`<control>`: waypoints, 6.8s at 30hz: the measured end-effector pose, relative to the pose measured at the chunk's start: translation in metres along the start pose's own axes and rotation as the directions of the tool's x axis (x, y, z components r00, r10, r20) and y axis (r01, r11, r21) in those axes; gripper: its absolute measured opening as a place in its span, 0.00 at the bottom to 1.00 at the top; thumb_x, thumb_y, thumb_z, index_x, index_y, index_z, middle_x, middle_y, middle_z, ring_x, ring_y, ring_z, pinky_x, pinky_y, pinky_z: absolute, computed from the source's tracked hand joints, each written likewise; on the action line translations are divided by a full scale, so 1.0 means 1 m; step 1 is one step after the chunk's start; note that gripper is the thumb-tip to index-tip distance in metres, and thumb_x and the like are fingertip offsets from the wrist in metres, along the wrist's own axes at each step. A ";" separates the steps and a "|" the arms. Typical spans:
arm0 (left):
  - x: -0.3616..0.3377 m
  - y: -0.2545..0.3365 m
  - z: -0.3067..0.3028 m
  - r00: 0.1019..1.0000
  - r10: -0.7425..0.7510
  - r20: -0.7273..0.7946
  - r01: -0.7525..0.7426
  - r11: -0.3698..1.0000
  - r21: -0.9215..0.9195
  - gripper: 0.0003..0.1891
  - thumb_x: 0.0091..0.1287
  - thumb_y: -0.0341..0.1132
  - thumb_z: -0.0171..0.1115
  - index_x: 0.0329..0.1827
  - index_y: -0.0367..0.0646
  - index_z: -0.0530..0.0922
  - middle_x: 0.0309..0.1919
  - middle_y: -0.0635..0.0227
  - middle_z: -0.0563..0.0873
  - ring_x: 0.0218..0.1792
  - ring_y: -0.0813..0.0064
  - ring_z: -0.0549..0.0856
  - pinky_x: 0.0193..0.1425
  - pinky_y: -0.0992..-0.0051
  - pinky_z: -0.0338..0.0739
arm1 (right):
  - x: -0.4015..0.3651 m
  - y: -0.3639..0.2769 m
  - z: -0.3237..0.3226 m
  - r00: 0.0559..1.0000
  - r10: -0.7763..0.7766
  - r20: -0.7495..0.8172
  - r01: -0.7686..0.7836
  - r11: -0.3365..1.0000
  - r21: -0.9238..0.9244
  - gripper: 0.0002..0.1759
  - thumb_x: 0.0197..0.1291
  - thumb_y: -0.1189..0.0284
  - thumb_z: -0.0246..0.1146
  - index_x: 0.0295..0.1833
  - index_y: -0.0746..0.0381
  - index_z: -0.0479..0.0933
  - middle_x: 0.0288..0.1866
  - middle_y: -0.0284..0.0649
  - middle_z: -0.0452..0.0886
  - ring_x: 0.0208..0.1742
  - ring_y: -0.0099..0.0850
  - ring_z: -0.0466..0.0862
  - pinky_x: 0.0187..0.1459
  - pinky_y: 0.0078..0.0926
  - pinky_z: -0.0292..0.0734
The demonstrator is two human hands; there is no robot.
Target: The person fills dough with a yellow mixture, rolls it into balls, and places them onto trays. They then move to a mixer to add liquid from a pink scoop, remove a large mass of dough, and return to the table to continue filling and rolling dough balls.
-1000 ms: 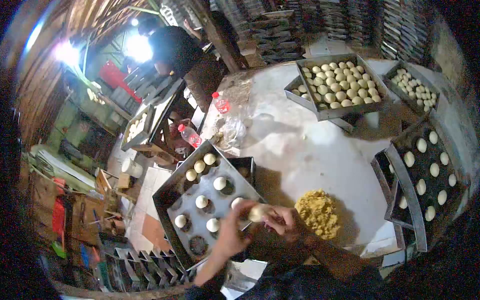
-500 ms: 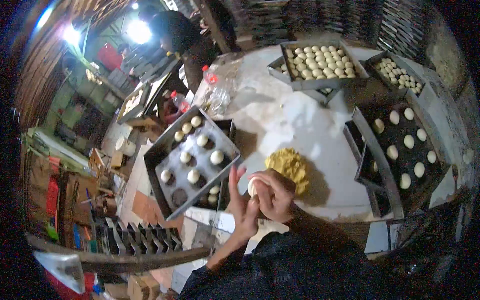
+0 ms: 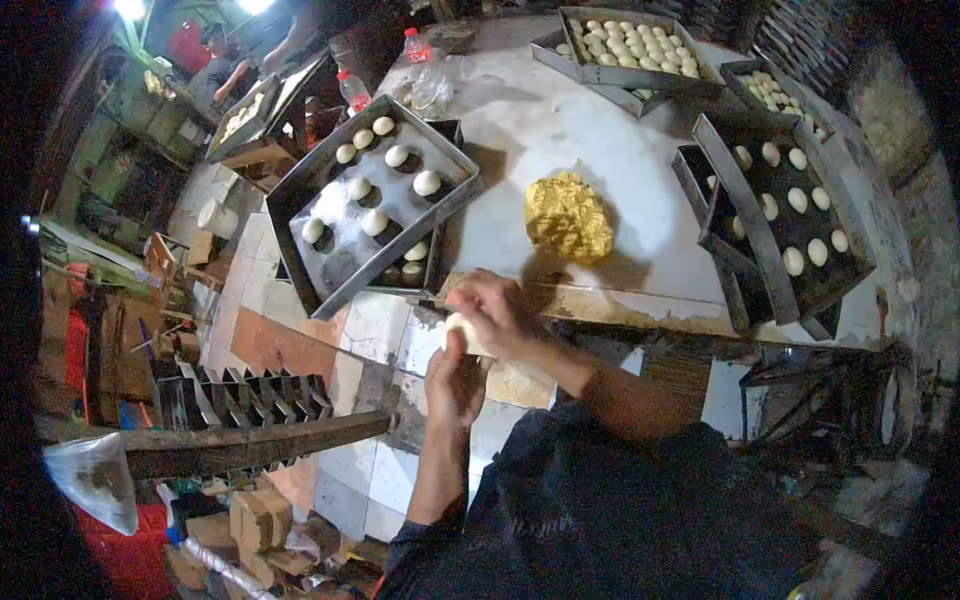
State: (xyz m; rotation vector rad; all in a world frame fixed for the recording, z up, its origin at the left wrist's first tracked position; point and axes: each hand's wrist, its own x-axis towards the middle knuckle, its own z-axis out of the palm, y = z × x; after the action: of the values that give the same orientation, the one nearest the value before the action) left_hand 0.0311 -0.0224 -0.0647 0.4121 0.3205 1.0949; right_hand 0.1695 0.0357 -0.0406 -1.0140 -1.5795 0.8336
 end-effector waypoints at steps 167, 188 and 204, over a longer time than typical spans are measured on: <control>0.037 0.023 0.008 0.960 -0.072 -0.271 0.110 0.986 0.124 0.21 0.72 0.39 0.56 0.61 0.33 0.71 0.61 0.56 0.77 0.63 0.65 0.76 0.66 0.61 0.72 | 0.049 0.035 -0.044 0.993 0.024 -0.117 -0.059 0.950 -0.308 0.06 0.59 0.74 0.62 0.37 0.67 0.80 0.32 0.45 0.82 0.33 0.39 0.83 0.37 0.34 0.78; 0.246 -0.036 0.044 0.929 0.036 -0.368 0.194 0.800 0.567 0.20 0.74 0.37 0.53 0.64 0.36 0.71 0.57 0.59 0.80 0.55 0.72 0.80 0.59 0.73 0.76 | 0.107 0.099 -0.157 0.992 0.015 -0.124 -0.040 0.980 -0.195 0.21 0.56 0.84 0.60 0.57 0.71 0.75 0.42 0.45 0.83 0.46 0.31 0.82 0.45 0.27 0.81; 0.128 0.021 0.060 0.848 0.373 0.378 -0.333 -0.181 0.925 0.34 0.69 0.32 0.52 0.74 0.31 0.49 0.72 0.40 0.52 0.70 0.45 0.59 0.73 0.56 0.53 | 0.083 -0.024 -0.065 0.973 -0.145 -0.181 0.090 0.956 -0.280 0.17 0.50 0.72 0.72 0.44 0.72 0.80 0.46 0.45 0.80 0.40 0.37 0.83 0.41 0.29 0.80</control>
State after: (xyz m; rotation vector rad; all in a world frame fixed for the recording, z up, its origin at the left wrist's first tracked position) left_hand 0.0956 0.0915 -0.0082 2.0427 1.1570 1.2311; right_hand 0.2195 0.1034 0.0280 -1.1459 -1.5891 0.4251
